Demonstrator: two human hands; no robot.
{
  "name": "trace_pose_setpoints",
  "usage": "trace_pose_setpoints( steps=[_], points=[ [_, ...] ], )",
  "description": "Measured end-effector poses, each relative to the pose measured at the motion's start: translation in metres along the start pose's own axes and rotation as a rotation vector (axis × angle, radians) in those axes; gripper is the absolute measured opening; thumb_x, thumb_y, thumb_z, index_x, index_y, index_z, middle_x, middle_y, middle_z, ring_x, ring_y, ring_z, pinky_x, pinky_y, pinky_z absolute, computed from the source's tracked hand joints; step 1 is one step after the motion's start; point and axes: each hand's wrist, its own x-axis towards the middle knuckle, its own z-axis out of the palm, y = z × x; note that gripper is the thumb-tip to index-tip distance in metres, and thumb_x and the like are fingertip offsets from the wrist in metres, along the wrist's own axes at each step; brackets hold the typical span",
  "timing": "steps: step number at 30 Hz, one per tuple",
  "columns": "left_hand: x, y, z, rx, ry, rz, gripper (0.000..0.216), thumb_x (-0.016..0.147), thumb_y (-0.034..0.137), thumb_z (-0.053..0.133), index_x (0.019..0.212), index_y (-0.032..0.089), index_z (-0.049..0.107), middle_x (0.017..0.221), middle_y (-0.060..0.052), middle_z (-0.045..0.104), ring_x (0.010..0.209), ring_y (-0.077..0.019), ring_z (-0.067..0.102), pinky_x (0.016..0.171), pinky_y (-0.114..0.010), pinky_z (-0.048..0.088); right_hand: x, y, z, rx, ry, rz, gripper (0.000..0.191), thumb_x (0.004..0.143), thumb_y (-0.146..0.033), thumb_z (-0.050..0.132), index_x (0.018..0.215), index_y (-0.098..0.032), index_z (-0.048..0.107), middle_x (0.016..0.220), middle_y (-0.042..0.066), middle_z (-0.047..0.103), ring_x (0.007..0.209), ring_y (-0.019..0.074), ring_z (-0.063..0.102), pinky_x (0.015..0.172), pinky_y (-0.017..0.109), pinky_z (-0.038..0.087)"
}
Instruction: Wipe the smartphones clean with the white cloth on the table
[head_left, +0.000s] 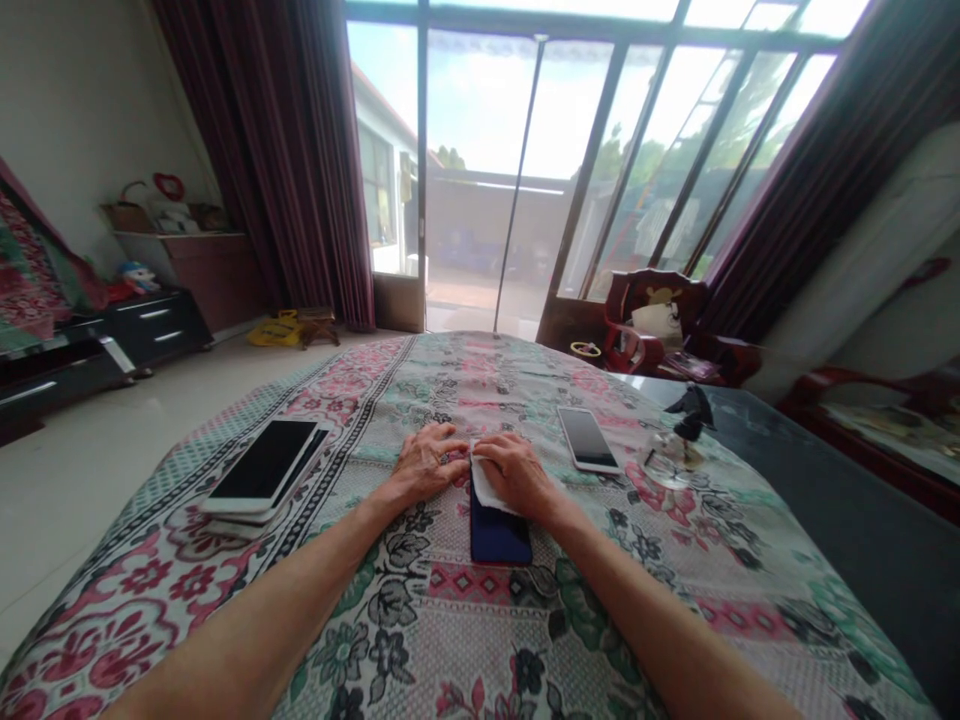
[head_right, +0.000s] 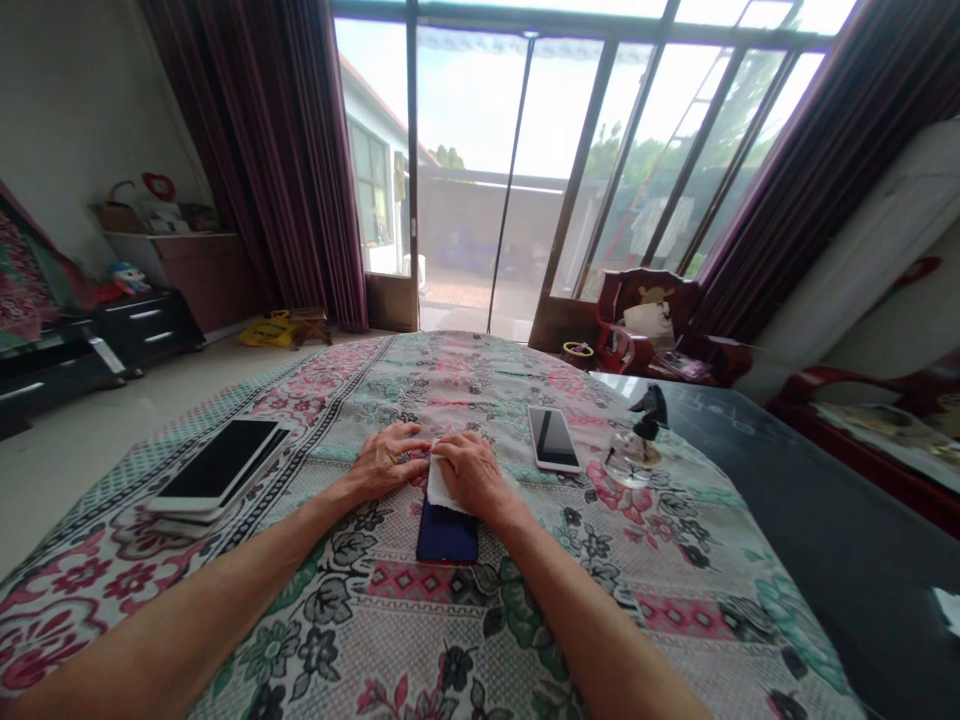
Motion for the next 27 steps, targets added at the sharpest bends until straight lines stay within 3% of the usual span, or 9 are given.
trace_pose_setpoints(
  steps=[9,14,19,27],
  points=[
    [-0.002,0.0,0.0,0.059,-0.014,0.032,0.033,0.082,0.045,0.064,0.112,0.031,0.069,0.133,-0.004,0.055,0.126,-0.0256,0.045,0.106,-0.042,0.035,-0.006,-0.003,-0.008,-0.114,-0.017,0.048,0.021,0.086,-0.014,0.053,0.094,-0.022,0.071,0.101,0.003,0.07,0.098,0.0184,0.058,0.092,0.032,0.04],
    [-0.006,0.002,0.0,0.144,-0.1,0.098,0.048,0.089,0.047,0.052,0.135,0.035,0.048,0.148,-0.003,0.039,0.137,-0.0307,0.03,0.109,-0.05,0.028,-0.014,0.003,-0.015,-0.205,-0.002,0.154,0.019,0.082,-0.013,0.054,0.089,-0.02,0.07,0.095,0.004,0.069,0.094,0.0184,0.058,0.09,0.03,0.04],
    [-0.007,0.004,-0.001,0.173,-0.179,0.152,0.046,0.094,0.046,0.043,0.139,0.037,0.043,0.153,-0.002,0.031,0.14,-0.0304,0.024,0.111,-0.05,0.023,-0.02,0.005,-0.024,-0.262,0.0,0.234,0.019,0.08,-0.012,0.054,0.088,-0.019,0.069,0.095,0.005,0.069,0.092,0.0187,0.058,0.088,0.03,0.04],
    [-0.006,0.011,-0.006,0.173,-0.205,0.173,0.049,0.094,0.042,0.04,0.143,0.032,0.039,0.153,-0.004,0.033,0.141,-0.0301,0.022,0.112,-0.052,0.02,-0.013,-0.005,-0.017,-0.087,-0.014,0.079,0.022,0.089,-0.015,0.051,0.098,-0.022,0.07,0.106,0.004,0.07,0.099,0.0173,0.06,0.094,0.031,0.042]
  ],
)
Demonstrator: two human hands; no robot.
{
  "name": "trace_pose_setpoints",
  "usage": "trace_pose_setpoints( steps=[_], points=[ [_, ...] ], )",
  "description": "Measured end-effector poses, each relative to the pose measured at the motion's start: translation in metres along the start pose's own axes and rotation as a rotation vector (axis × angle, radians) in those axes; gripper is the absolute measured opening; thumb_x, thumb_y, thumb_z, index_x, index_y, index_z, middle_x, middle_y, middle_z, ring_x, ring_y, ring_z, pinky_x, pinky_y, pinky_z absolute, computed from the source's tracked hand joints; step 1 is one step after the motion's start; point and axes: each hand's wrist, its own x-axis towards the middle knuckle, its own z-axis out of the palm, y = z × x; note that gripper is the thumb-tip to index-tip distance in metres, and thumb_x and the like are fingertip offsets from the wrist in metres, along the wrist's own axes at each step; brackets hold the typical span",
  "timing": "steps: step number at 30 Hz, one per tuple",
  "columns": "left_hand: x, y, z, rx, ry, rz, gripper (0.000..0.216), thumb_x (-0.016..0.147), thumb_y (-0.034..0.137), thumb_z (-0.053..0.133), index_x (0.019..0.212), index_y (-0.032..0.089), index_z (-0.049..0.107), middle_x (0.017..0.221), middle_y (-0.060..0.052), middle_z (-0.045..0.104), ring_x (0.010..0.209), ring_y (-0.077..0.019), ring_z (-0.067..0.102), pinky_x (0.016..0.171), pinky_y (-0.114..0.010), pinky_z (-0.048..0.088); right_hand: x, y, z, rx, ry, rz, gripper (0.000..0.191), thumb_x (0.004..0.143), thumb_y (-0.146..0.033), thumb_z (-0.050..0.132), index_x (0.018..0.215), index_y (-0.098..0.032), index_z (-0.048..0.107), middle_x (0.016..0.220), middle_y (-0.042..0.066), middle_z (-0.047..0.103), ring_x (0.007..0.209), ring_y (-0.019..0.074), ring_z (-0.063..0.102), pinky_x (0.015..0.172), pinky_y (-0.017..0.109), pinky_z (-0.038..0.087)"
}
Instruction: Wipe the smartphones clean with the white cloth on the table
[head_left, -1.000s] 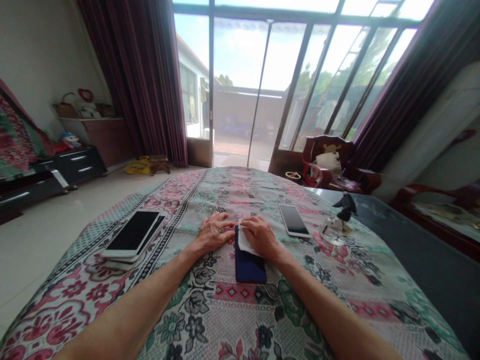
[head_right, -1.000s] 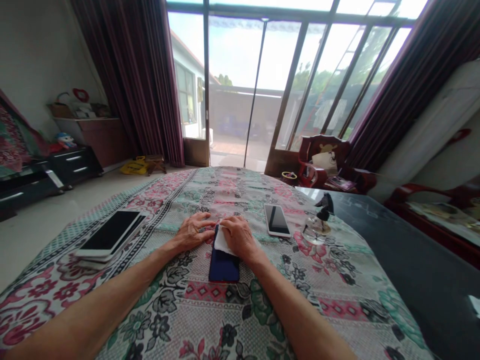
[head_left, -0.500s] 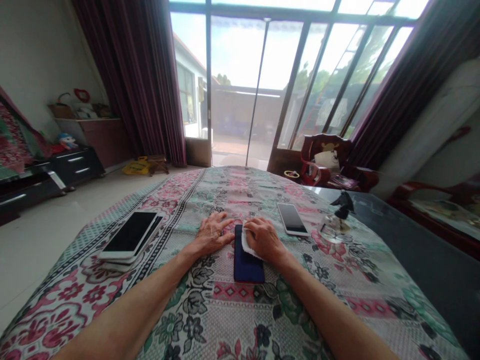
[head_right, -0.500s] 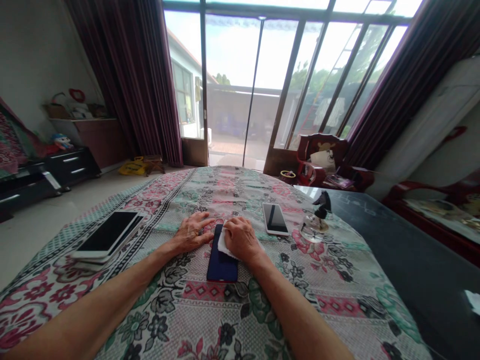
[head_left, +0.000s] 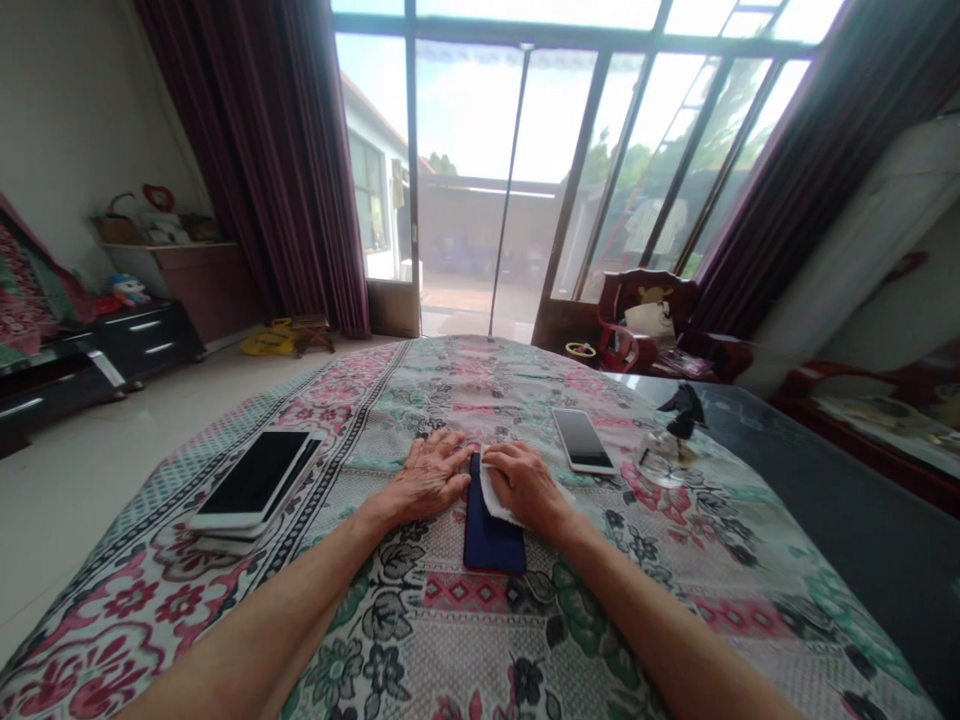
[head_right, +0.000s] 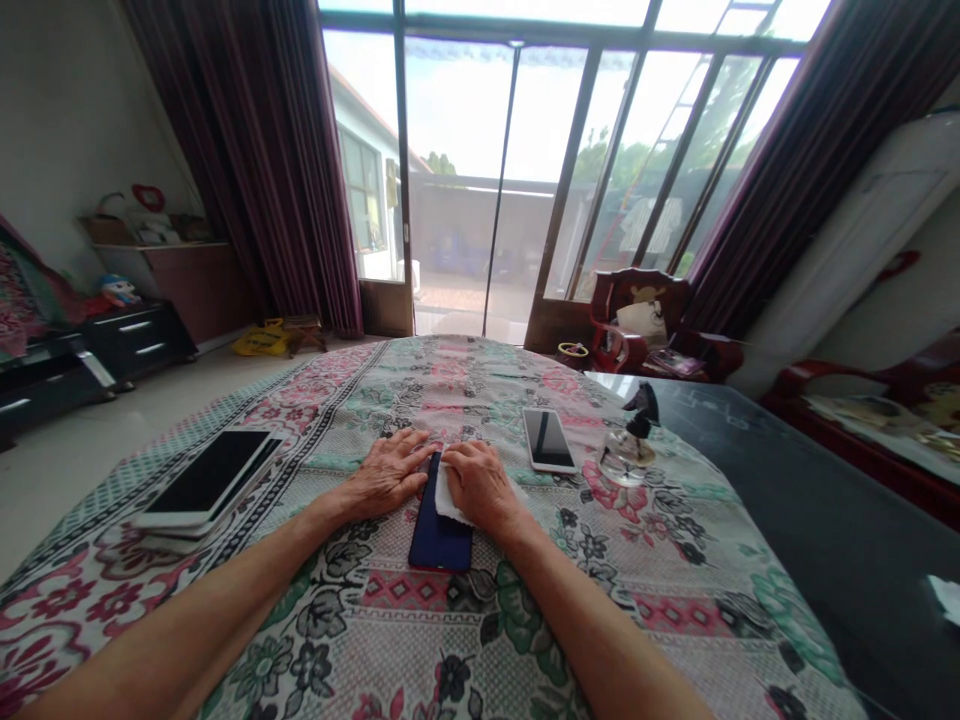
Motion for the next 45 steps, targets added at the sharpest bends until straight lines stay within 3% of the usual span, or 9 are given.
trace_pose_setpoints(
  steps=[12,21,30,45],
  points=[
    [0.003,0.002,0.002,-0.006,0.018,-0.019,0.047,0.09,0.04,0.047,0.138,0.034,0.046,0.153,-0.002,0.034,0.14,-0.0318,0.024,0.111,-0.052,0.021,-0.004,0.006,0.001,-0.113,0.035,0.131,0.017,0.082,-0.013,0.053,0.088,-0.019,0.068,0.093,0.005,0.068,0.093,0.0182,0.058,0.09,0.029,0.04],
    [0.002,-0.001,0.004,-0.015,0.023,-0.012,0.049,0.09,0.048,0.049,0.137,0.035,0.047,0.152,-0.003,0.034,0.14,-0.0311,0.025,0.112,-0.051,0.023,-0.012,0.013,-0.006,-0.218,0.043,0.256,0.014,0.079,-0.013,0.053,0.082,-0.017,0.066,0.087,0.007,0.065,0.084,0.0187,0.058,0.08,0.028,0.04],
    [0.003,-0.003,0.001,-0.057,0.021,0.008,0.047,0.087,0.04,0.056,0.132,0.033,0.053,0.15,-0.003,0.038,0.139,-0.0292,0.029,0.112,-0.049,0.024,-0.006,0.003,-0.007,-0.131,0.007,0.121,0.018,0.083,-0.014,0.054,0.09,-0.02,0.069,0.093,0.005,0.068,0.094,0.0194,0.058,0.089,0.031,0.039],
    [0.005,-0.003,0.003,-0.052,0.056,-0.004,0.043,0.085,0.035,0.06,0.127,0.033,0.058,0.145,-0.004,0.044,0.136,-0.03,0.035,0.111,-0.049,0.029,0.005,-0.017,0.011,-0.082,0.002,0.072,0.018,0.086,-0.015,0.054,0.088,-0.022,0.07,0.092,0.004,0.068,0.093,0.0177,0.059,0.086,0.03,0.041]
  ],
)
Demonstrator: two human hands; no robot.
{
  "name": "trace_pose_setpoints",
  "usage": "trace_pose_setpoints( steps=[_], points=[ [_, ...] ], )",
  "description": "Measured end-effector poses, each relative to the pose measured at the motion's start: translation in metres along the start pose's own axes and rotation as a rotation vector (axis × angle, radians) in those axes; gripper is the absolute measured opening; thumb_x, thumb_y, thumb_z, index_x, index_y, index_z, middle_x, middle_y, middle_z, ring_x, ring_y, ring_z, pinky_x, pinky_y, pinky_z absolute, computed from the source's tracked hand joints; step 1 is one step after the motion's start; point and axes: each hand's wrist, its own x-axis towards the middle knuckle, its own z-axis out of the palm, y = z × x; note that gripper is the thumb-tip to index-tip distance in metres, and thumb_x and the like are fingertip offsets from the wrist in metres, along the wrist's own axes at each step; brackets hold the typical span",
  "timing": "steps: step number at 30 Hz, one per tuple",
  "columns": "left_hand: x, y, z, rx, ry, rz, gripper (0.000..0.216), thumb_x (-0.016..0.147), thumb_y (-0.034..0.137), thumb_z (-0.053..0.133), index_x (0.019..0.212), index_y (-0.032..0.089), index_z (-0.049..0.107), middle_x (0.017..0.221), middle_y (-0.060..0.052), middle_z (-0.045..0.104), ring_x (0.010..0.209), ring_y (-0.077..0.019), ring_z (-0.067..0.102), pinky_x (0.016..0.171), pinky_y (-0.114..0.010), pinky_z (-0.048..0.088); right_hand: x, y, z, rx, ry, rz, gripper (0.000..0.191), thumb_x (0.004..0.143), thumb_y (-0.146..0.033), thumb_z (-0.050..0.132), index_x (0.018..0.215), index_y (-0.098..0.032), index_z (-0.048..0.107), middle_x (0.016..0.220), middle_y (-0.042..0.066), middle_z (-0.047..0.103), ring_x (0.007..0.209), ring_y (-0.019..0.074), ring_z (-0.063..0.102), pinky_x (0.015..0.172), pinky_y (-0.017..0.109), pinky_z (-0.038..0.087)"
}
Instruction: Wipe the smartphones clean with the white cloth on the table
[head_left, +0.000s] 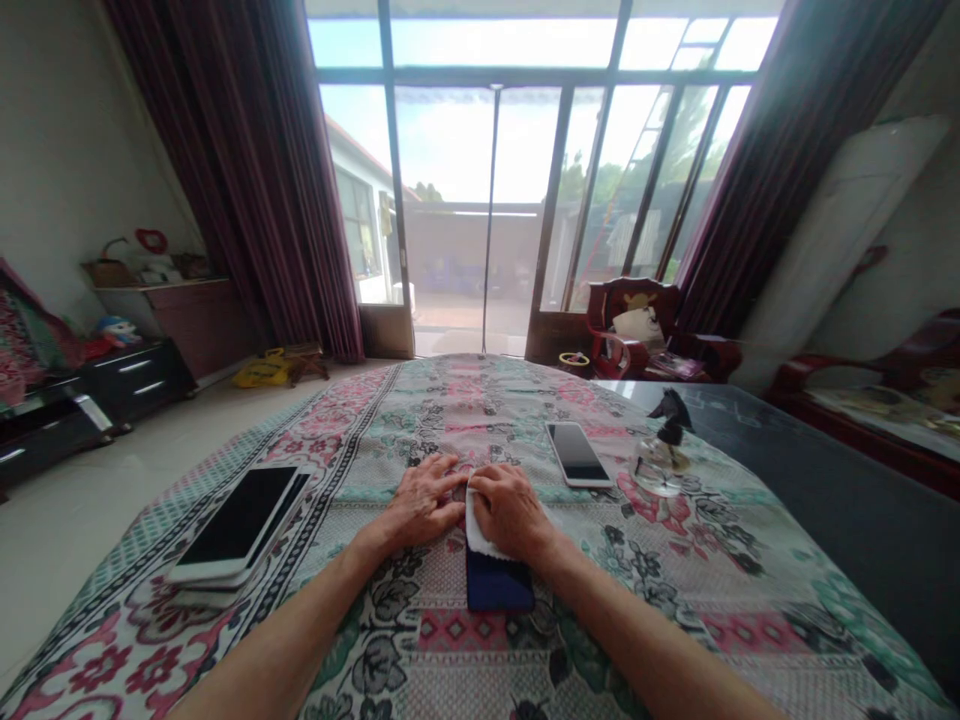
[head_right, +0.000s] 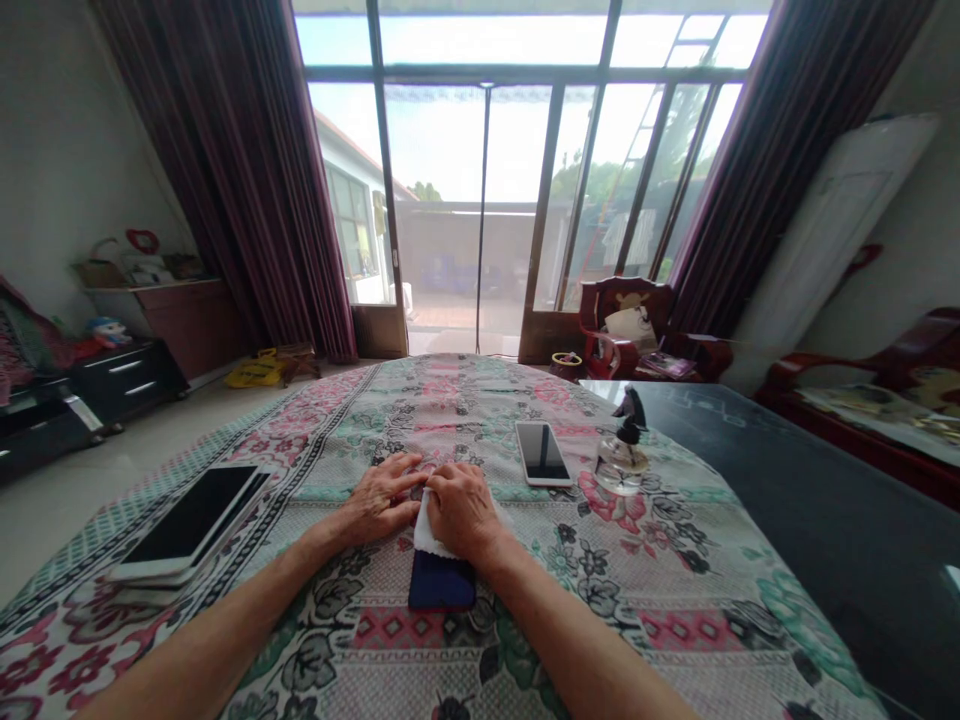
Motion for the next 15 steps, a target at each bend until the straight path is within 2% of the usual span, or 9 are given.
trace_pose_setpoints(
  steps=[15],
  points=[
    [0.0,0.002,-0.001,-0.017,0.023,0.003,0.042,0.081,0.038,0.065,0.123,0.031,0.063,0.144,-0.006,0.046,0.134,-0.031,0.037,0.11,-0.05,0.031,-0.009,0.02,-0.011,-0.174,0.022,0.176,0.012,0.08,-0.017,0.055,0.076,-0.018,0.066,0.087,0.007,0.065,0.085,0.02,0.058,0.081,0.031,0.04]
  ],
)
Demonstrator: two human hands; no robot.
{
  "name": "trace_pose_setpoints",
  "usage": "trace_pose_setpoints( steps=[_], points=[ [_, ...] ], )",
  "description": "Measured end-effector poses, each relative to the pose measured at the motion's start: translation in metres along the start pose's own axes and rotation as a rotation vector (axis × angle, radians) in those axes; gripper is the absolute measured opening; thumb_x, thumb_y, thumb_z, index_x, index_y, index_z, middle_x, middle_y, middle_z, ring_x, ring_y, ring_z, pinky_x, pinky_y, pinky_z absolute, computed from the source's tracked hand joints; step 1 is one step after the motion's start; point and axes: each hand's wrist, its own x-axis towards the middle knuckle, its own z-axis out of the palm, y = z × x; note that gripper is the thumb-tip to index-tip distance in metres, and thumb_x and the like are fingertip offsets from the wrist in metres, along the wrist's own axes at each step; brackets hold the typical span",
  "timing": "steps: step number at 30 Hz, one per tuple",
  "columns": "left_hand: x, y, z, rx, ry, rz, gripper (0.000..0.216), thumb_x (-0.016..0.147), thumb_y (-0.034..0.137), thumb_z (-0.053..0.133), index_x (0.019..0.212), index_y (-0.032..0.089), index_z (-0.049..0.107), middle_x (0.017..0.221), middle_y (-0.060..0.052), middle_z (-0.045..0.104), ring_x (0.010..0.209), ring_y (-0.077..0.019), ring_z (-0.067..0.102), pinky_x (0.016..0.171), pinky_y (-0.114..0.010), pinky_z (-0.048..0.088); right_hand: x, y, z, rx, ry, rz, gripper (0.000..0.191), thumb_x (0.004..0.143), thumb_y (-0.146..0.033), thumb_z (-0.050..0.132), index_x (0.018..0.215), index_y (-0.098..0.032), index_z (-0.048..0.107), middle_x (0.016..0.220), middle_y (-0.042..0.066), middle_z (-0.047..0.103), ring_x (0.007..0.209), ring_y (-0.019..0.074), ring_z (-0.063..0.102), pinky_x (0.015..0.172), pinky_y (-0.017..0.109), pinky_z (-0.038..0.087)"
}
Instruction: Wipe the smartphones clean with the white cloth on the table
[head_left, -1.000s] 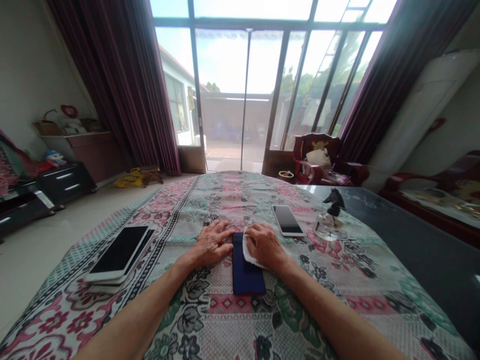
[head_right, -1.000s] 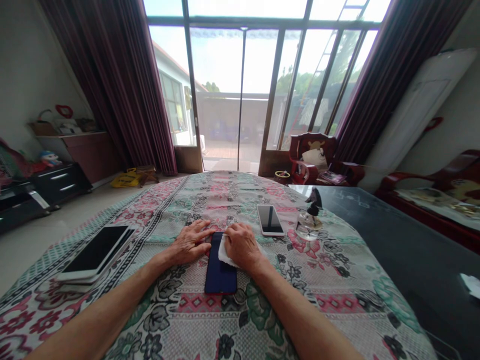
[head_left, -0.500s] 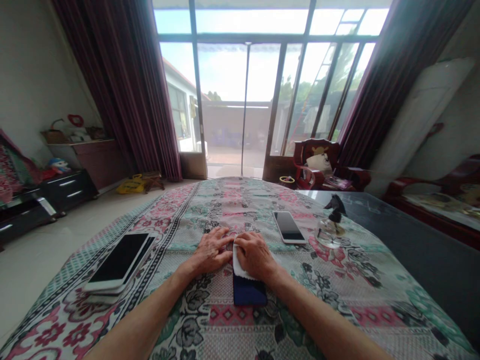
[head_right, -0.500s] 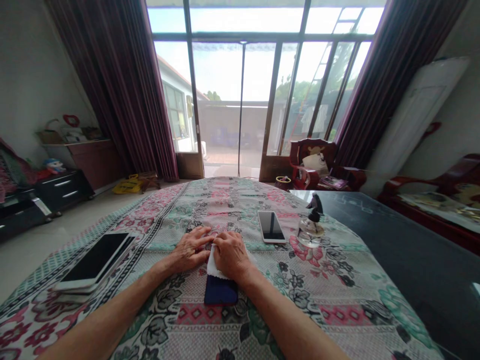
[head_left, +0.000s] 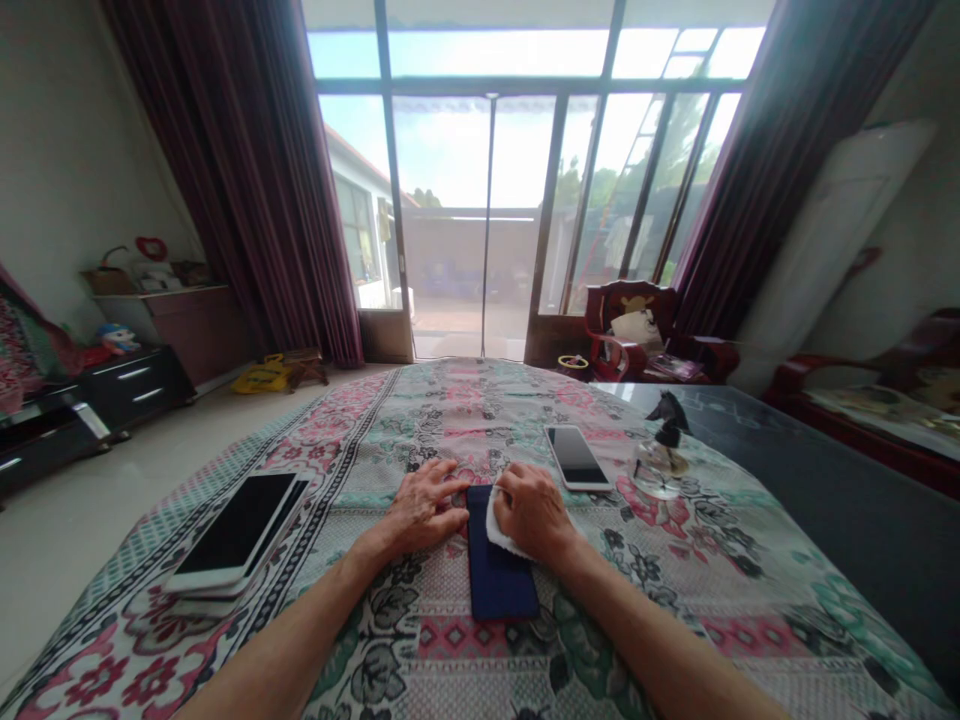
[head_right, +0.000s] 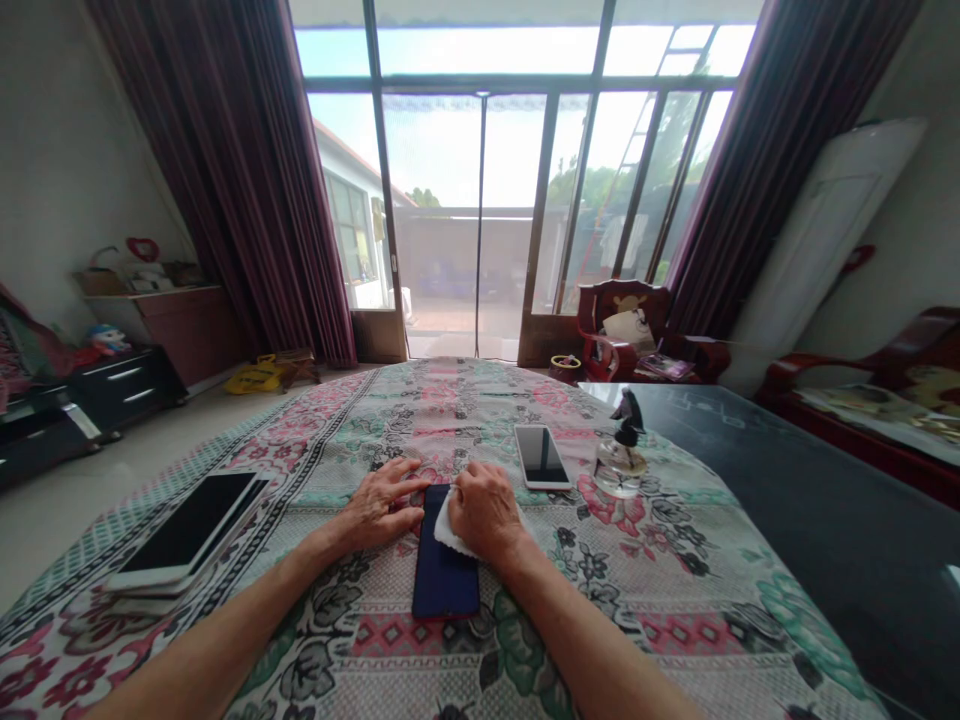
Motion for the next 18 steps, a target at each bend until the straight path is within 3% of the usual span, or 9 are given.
trace_pose_setpoints(
  steps=[5,12,18],
  points=[
    [-0.0011,0.0025,-0.002,0.011,0.014,0.006,0.041,0.081,0.038,0.065,0.121,0.031,0.064,0.143,-0.007,0.047,0.134,-0.0306,0.038,0.11,-0.048,0.032,-0.0019,0.0062,-0.0065,-0.046,-0.017,0.087,0.013,0.081,-0.016,0.053,0.078,-0.017,0.066,0.084,0.008,0.065,0.081,0.0194,0.059,0.079,0.029,0.039],
    [-0.0033,0.0016,-0.0013,0.033,0.0,0.034,0.051,0.084,0.039,0.061,0.134,0.03,0.053,0.146,-0.006,0.044,0.136,-0.0313,0.034,0.111,-0.05,0.03,-0.0048,0.0069,-0.0053,0.003,-0.039,0.031,0.015,0.083,-0.018,0.052,0.085,-0.018,0.067,0.09,0.006,0.065,0.087,0.0189,0.058,0.083,0.028,0.038],
    [-0.0031,-0.0006,-0.0001,0.035,-0.011,0.051,0.047,0.086,0.04,0.059,0.132,0.032,0.054,0.146,-0.005,0.043,0.136,-0.0303,0.034,0.111,-0.049,0.029,-0.0032,0.0083,-0.0044,0.058,-0.038,0.037,0.016,0.083,-0.015,0.053,0.087,-0.018,0.068,0.09,0.005,0.066,0.088,0.0177,0.059,0.084,0.026,0.038]
  ],
)
